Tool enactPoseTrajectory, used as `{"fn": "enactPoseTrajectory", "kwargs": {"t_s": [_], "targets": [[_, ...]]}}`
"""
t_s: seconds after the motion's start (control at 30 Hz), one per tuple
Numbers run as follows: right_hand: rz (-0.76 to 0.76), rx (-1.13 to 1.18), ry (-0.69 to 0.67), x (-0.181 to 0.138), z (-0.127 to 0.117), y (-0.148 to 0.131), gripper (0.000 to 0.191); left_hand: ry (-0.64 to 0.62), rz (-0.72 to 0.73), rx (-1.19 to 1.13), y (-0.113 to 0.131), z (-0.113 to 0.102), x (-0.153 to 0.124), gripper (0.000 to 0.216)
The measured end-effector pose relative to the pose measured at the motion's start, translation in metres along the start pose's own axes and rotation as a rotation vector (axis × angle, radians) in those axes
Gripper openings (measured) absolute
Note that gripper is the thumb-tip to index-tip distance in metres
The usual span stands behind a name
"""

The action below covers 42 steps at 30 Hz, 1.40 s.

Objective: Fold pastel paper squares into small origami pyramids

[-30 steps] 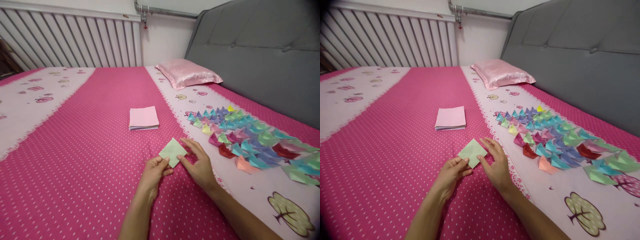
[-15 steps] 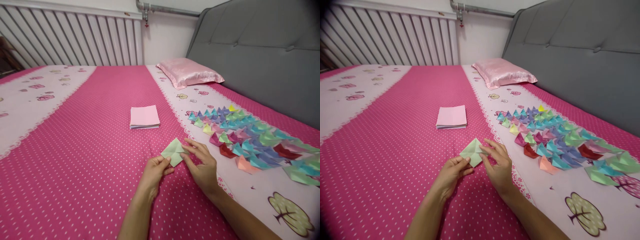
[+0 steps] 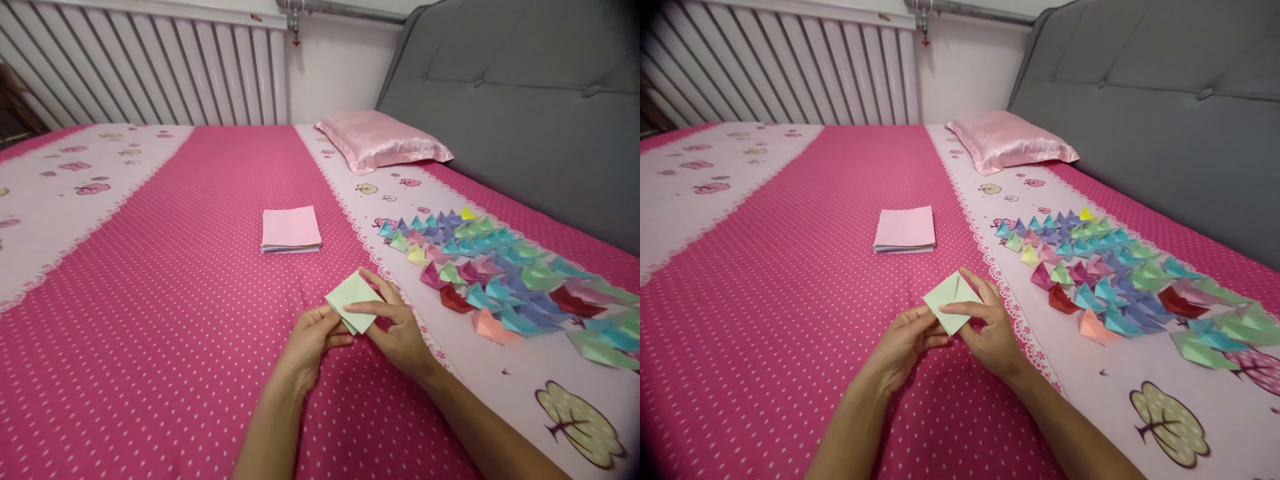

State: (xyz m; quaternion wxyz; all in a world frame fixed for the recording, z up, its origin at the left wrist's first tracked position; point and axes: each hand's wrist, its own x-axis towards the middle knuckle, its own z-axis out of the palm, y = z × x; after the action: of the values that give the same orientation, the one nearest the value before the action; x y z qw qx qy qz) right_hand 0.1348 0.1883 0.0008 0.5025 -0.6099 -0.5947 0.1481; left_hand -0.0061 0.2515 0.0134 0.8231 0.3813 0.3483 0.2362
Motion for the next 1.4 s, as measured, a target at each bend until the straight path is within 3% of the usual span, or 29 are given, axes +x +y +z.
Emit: {"fn": "enactPoseTrajectory", "kwargs": {"t_s": [0.23,0.37,0.53,0.6,0.7,0.8,0.87,1.07,1.4], "targets": [[-0.07,0.022,-0.104,-0.003,-0.007,-0.006,0.034,-0.055,0.02,-0.185,0.004,-0.001,-0.001,0.02],[-0.018,-0.016,-0.014,-0.002,-0.003,-0.005,0.021,-0.066,0.043,-0.158,0.002,0.0,-0.001,0.021],[-0.054,0.001,0.044,-0.002,0.003,-0.005,0.012,0.018,0.073,-0.055,-0.002,0.005,0.001,0.025],[0.01,0.071,0.121,-0.002,0.004,-0.005,0.006,0.061,0.076,-0.069,-0.003,0.006,0.002,0.026],[0.213,0.293,0.23,-0.001,0.006,-0.004,0.026,0.095,0.081,-0.075,-0.003,0.006,0.002,0.029],[0.383,0.444,0.177,-0.001,0.006,-0.005,0.04,0.106,0.071,-0.062,-0.003,0.007,0.001,0.031],[0.439,0.461,0.121,0.0,0.005,-0.008,0.035,0.119,0.069,-0.051,-0.003,0.008,0.001,0.031],[0.478,0.443,0.092,-0.001,0.003,-0.012,0.015,0.15,0.135,0.061,-0.006,0.011,-0.001,0.027],[0.489,0.402,0.049,0.0,0.002,-0.014,0.01,0.209,0.189,0.279,-0.008,0.01,0.002,0.025]]}}
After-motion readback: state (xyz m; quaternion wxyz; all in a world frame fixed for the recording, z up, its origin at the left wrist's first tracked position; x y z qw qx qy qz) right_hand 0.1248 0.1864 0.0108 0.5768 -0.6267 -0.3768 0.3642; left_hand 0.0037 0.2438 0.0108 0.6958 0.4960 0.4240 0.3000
